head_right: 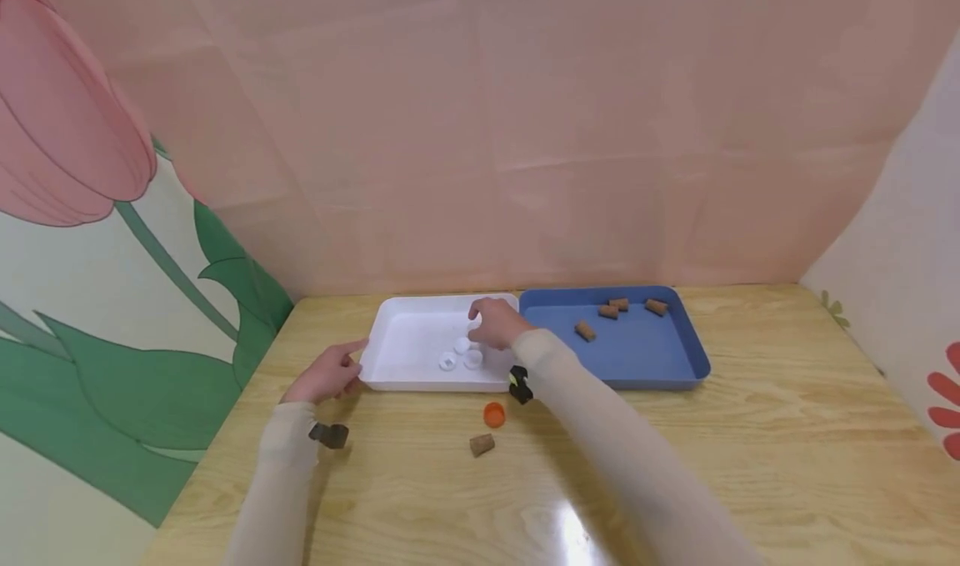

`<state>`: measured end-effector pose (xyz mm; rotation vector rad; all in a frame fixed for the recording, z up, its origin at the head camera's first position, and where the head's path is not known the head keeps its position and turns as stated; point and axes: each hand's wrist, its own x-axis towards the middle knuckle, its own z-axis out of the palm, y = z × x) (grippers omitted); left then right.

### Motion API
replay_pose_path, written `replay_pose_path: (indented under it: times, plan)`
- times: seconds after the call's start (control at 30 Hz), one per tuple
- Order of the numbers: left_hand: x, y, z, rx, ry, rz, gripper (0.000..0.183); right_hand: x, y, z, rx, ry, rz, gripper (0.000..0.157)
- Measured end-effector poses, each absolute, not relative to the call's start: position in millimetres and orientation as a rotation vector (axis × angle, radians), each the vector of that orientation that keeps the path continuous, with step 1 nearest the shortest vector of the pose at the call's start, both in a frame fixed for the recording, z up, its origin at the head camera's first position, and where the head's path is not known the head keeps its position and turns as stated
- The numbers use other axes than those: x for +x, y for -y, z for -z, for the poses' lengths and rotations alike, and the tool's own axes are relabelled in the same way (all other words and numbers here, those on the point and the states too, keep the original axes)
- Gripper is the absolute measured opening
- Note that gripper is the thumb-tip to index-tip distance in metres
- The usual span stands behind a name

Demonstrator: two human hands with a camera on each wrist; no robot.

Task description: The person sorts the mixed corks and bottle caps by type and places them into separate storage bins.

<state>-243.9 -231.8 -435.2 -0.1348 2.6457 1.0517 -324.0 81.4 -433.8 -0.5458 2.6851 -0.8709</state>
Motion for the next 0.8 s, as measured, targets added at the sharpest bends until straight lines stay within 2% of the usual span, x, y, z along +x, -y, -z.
replay_pose_path:
  times: [0.2, 0.47, 0.6, 0.8]
  plan:
    - [-244.8, 232.5, 432.5, -0.107, -2.642, -1.062, 0.056, -301.1, -93.1, 429.0, -0.707, -2.764, 0.936, 0.027]
    - [-244.2, 233.5, 436.0, -0.134, -2.644, -1.048, 0.056, -245.3, -114.7, 431.3, -0.931, -2.624, 1.055, 0.014]
    - [-242.9, 234.6, 439.1, -0.124, -2.64, -1.055, 0.057, -223.2, -125.5, 443.8, -0.98, -2.513, 1.058, 0.018]
    - [-244.4, 237.1, 438.7, -0.116, -2.644, -1.072, 0.057, -207.6, -136.3, 455.3, -1.006, -2.394, 1.086, 0.027]
